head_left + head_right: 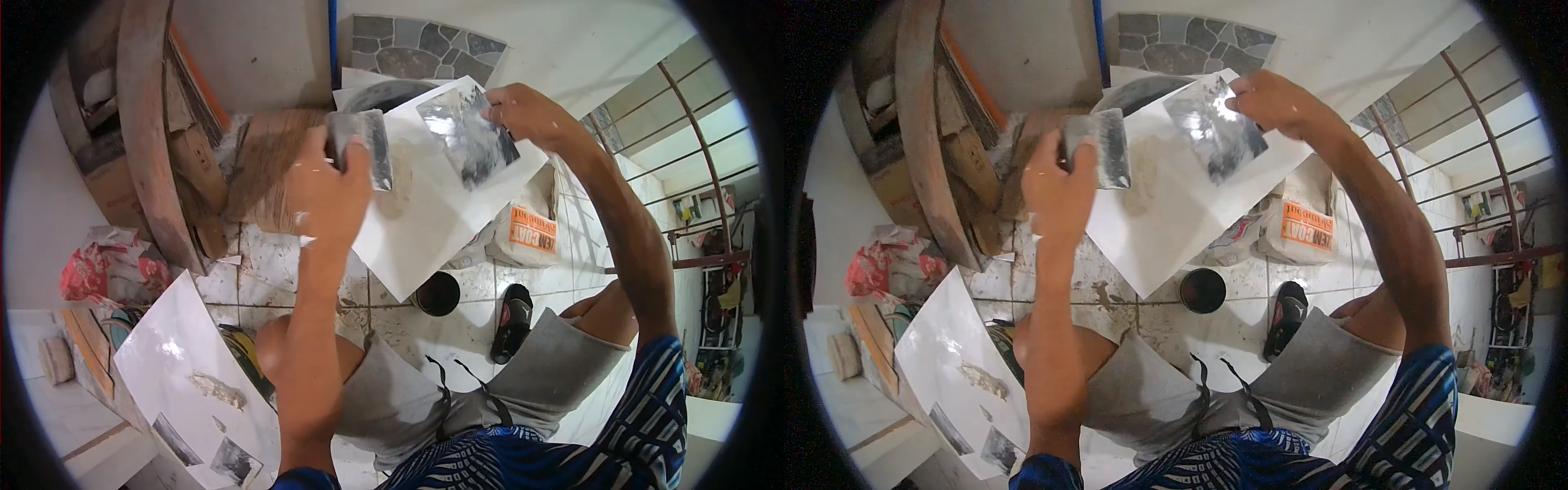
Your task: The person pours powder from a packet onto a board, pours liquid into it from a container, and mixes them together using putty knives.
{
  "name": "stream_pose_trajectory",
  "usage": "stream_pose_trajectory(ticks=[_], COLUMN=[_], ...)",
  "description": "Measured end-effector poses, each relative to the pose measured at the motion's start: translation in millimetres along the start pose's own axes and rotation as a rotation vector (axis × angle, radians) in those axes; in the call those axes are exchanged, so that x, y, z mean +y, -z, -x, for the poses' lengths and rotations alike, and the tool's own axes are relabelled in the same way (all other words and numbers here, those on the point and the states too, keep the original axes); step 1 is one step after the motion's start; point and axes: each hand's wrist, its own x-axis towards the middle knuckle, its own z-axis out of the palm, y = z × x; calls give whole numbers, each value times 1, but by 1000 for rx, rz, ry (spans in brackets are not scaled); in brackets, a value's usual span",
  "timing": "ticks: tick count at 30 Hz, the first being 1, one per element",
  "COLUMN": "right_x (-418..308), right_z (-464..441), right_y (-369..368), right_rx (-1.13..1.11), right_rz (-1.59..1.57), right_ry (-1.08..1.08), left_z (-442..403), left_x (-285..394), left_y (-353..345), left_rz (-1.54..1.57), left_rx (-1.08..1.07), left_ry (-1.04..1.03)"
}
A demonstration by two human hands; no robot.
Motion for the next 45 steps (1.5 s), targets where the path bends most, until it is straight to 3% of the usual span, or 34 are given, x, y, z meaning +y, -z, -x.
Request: stream_pose_trajectory(ticks=[3,6,8,10,13,16,18,20,22,28,32,36,41,45], right_x=[16,19,32,-6,-71,-82,-96,-62,-58,-22,-11,-31,11,-28], right_z=[-53,-94,-128,-125,-101,-85,-43,-18,36,89,96,95,85,90], right_y=[10,-6,-28,-49,-48,-47,-41,-51,-66,-85,-92,-74,-98,-61], right_rx=[-79,-69,90,-99,-422,-382,-297,-67,-19,117,42,169,147,192], right_rz=[209,236,532,335,467,503,714,665,972,820,739,806,910,870], right_ry=[-41,65,605,474,419,696,720,1194,1121,1084,1061,1046,1134,1050], left_z=[-7,-6,-6,-2,-3,-6,-6,-5,-7,-9,-9,-9,-9,-8], left_x=[-6,-5,-9,0,-3,-9,-8,-4,-15,-21,-17,-18,-10,-16], left_y=[15,23,24,30,35,43,48,53,51,50,48,46,42,43], left_rz=[129,372,479,582,712,818,841,816,821,805,857,824,746,801], left_rx=[48,52,90,114,154,215,250,273,248,227,228,203,238,176], left_ry=[43,124,101,183,201,171,177,208,167,157,164,158,199,188])
